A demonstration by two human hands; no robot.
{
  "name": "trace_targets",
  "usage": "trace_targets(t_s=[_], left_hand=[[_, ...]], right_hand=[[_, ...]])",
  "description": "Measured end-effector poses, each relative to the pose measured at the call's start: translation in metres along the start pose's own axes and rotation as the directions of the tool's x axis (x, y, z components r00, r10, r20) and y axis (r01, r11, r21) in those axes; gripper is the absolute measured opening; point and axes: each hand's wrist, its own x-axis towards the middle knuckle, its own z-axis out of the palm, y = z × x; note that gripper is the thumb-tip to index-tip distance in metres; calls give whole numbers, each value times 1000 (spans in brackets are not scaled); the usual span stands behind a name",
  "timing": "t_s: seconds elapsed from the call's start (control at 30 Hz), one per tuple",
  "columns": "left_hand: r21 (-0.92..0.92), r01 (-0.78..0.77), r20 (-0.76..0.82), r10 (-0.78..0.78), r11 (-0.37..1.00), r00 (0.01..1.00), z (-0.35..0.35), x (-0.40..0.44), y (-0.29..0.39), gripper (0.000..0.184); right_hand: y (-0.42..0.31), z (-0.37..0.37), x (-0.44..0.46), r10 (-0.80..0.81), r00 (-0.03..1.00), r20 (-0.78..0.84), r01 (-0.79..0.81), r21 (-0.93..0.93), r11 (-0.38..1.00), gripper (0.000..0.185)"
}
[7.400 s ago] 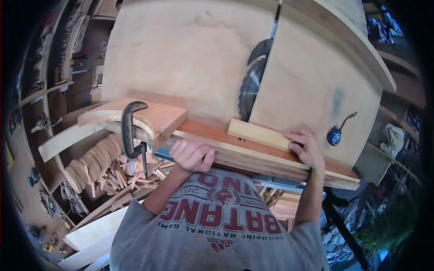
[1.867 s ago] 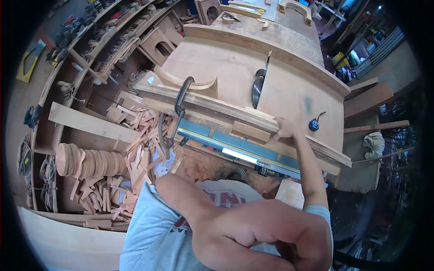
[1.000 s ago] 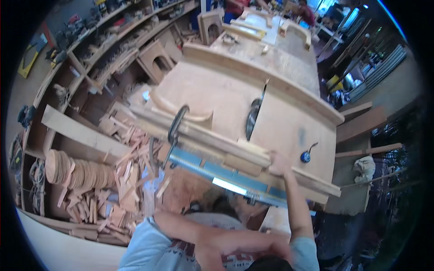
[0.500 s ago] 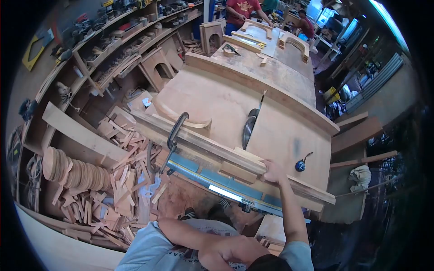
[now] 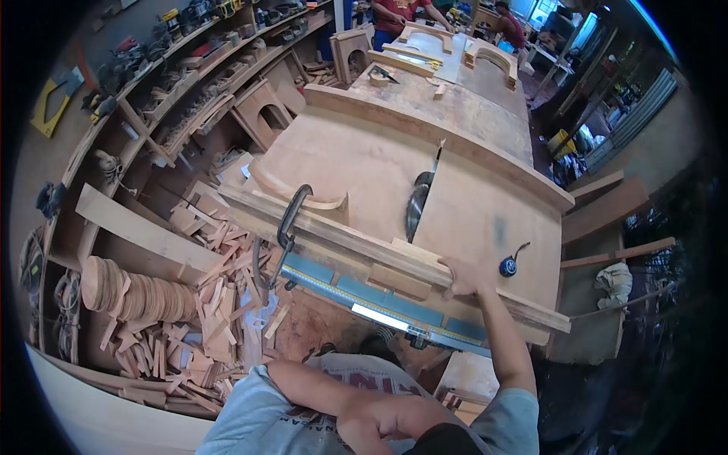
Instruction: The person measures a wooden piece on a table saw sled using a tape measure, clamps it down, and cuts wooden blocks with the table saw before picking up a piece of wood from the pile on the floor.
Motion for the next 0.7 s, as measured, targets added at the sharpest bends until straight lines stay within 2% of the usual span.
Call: trace_targets(t_s=[0.03,0.07,0.1,0.13,0.17,0.23,0.4,0.43,0.5,0.53,0.57,0.6,0.7], left_hand=[[-12,14,-13,-14,1000,1000,-2,3,2,67],[-50,39,-37,-41,998,998,-2,5,6,67],[-176,178,-124,-201,968,972,0,5,11,64],[-189,168,-139,-196,967,971,-6,8,8,64],[-79,83,-137,-93,993,986,-15,13,4,65],[27,3,-146,1,1000,989,-33,18,6,67],[-329,212,-264,-305,920,915,-66,16,21,75],[-350,201,-270,-304,915,914,-67,17,21,75],[-406,165,-422,-344,899,839,-69,27,28,101],[-422,152,-421,-342,894,840,-67,35,24,101],[-304,-66,-466,-88,950,880,-64,46,14,87],[-177,-288,-486,171,941,857,-61,56,3,73],[-57,-486,-477,404,872,780,-58,51,-2,55]], right_hand=[[-2,-1,0,18,998,-56,-23,-87,996,103],[-3,-2,3,13,999,-46,-17,-86,996,103],[-3,0,4,49,997,-56,-52,-66,996,104],[-6,2,-1,89,994,-59,-91,-45,995,106],[-11,1,-5,92,995,-40,-94,-39,995,106],[-21,-4,-7,155,984,-89,-163,-87,983,103],[-14,3,-4,134,987,-86,-142,-91,986,99],[-11,2,-2,121,986,-116,-133,-101,986,99],[-6,1,1,125,987,-104,-135,-92,987,100],[-5,4,0,116,989,-92,-124,-80,989,100],[-3,6,0,134,988,-75,-139,-77,987,100],[0,8,-1,126,987,-100,-134,-80,988,100],[-7,8,1,131,983,-129,-144,-90,986,101]])
